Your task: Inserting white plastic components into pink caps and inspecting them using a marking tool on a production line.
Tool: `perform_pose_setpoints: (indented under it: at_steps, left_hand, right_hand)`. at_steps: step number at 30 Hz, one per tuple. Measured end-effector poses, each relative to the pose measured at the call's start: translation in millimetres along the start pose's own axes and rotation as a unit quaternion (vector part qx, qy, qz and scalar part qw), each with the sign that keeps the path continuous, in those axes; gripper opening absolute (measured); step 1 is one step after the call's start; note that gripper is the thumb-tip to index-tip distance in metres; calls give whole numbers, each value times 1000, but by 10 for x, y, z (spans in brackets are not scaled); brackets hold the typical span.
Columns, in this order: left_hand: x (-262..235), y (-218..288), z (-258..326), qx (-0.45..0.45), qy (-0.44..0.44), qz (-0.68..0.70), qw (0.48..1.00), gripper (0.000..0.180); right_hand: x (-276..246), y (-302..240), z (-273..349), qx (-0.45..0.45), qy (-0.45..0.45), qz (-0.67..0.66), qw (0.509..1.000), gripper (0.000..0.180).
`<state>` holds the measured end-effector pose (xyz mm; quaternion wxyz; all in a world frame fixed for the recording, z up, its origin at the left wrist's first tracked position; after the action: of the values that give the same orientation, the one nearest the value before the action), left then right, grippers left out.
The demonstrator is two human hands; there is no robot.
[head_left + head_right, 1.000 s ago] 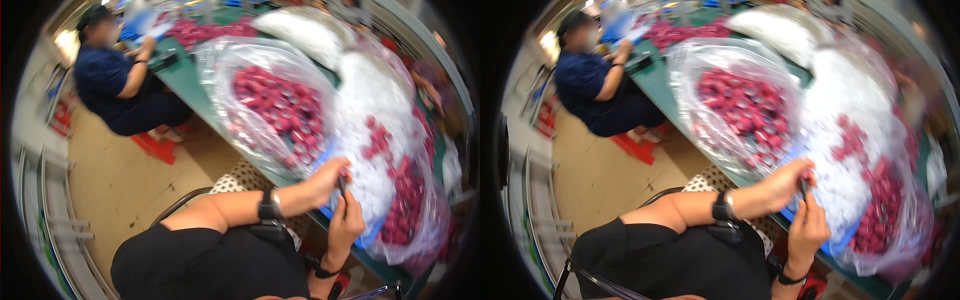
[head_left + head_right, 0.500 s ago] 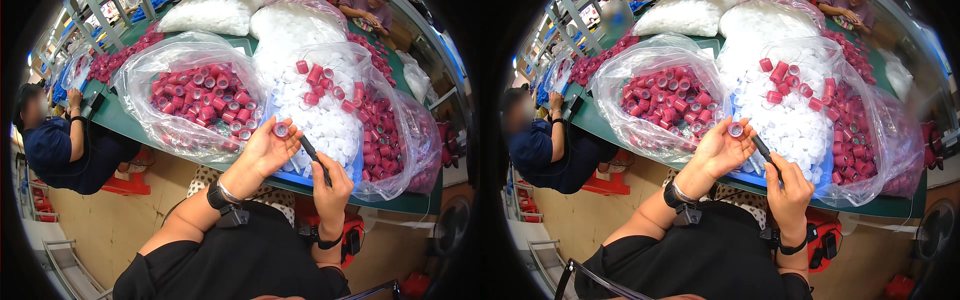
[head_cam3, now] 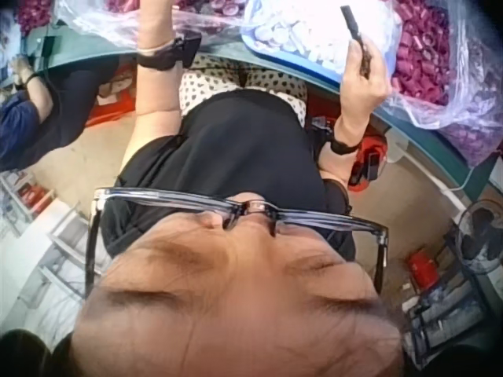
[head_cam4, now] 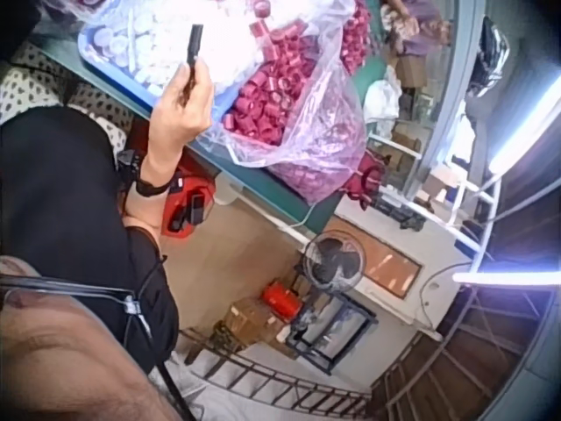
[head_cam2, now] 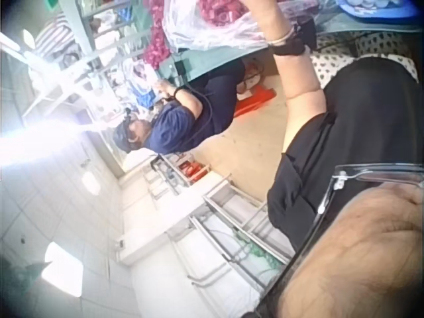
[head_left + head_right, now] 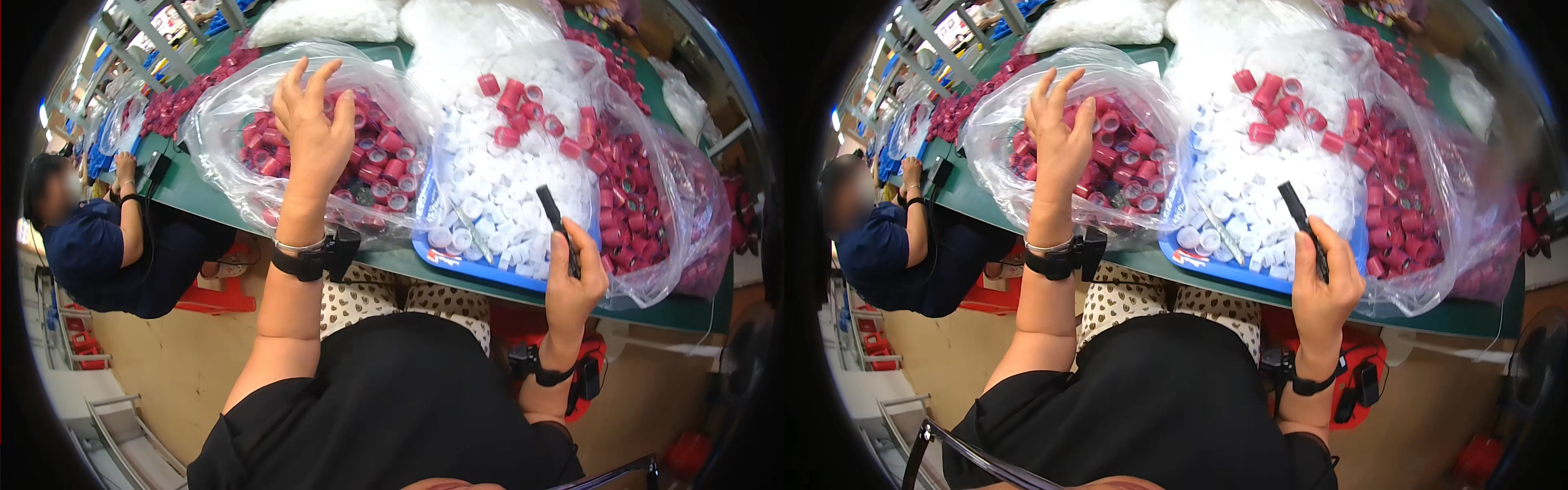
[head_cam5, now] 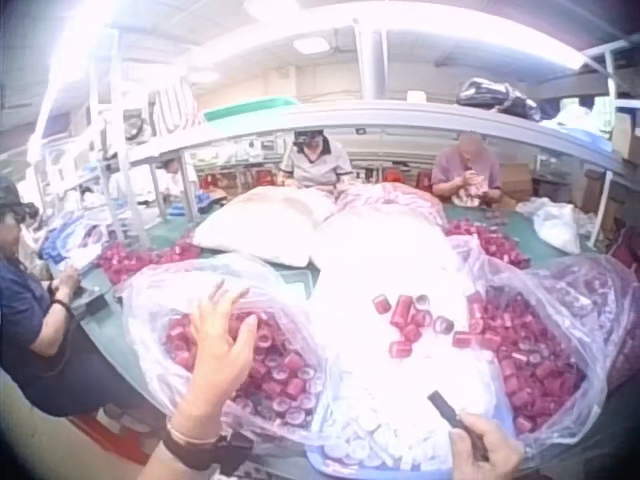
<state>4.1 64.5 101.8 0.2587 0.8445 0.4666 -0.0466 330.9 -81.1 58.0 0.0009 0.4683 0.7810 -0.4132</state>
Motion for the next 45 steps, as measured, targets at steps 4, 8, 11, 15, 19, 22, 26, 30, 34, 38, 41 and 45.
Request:
perform_pose_setpoints:
  at_steps: [4, 8, 11, 15, 19, 22, 26, 30, 34, 38, 41, 45]
  left_hand:
    - [378, 792, 83, 98, -98, 84, 987, 27]
    - [1087, 1385, 472, 148, -260, 159, 941, 27]
    - [1553, 1400, 702, 157, -300, 108, 935, 28]
    - [1785, 1446, 729, 183, -304, 56, 933, 30]
    - [1994, 1198, 746, 97, -402, 41, 910, 33]
    - [1828, 1135, 719, -100, -428, 202, 875, 36]
    - [1434, 1206, 885, -481, -354, 612, 519, 35]
    - [1194, 1318, 1362, -605, -321, 690, 235, 26]
    - [1122, 1264, 1615, -633, -314, 669, 231, 29]
    - [1145, 1303, 1669, -644, -306, 671, 202, 36]
    - [1165, 1337, 1727, -642, -315, 677, 175, 38]
    - [1164, 1323, 1774, -654, -307, 655, 220, 33]
  right_hand:
    - [11, 104, -17, -1, 38, -21, 999, 19]
    - [65, 308, 14, 46, 37, -62, 996, 20]
    - [81, 469, 87, 102, 34, -95, 990, 21]
    - [44, 479, 130, 83, 53, -107, 989, 22]
    - [65, 447, 109, 70, 42, -111, 990, 21]
    - [19, 440, 102, 69, 45, -114, 990, 21]
    - [-21, 315, 101, 42, 37, -108, 993, 20]
    - [-81, -70, 49, -52, 31, -97, 993, 20]
    - [-37, -285, 48, -100, -1, -83, 992, 20]
    - [11, -327, 57, -112, -13, -60, 992, 19]
    - [51, -361, 45, -114, -25, -33, 993, 19]
    - [90, -411, 25, -118, -32, -2, 992, 19]
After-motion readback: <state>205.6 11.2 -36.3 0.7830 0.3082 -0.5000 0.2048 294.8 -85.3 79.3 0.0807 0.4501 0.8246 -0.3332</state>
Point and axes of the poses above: each hand's wrist, its own z-axis away from the middle knuckle, its own x-axis out of the palm, y = z × x, the point moved 10 cm from there along -z, towards the middle knuckle, and after that the axes turned 9 degrees about y, right-handed, at the moved point
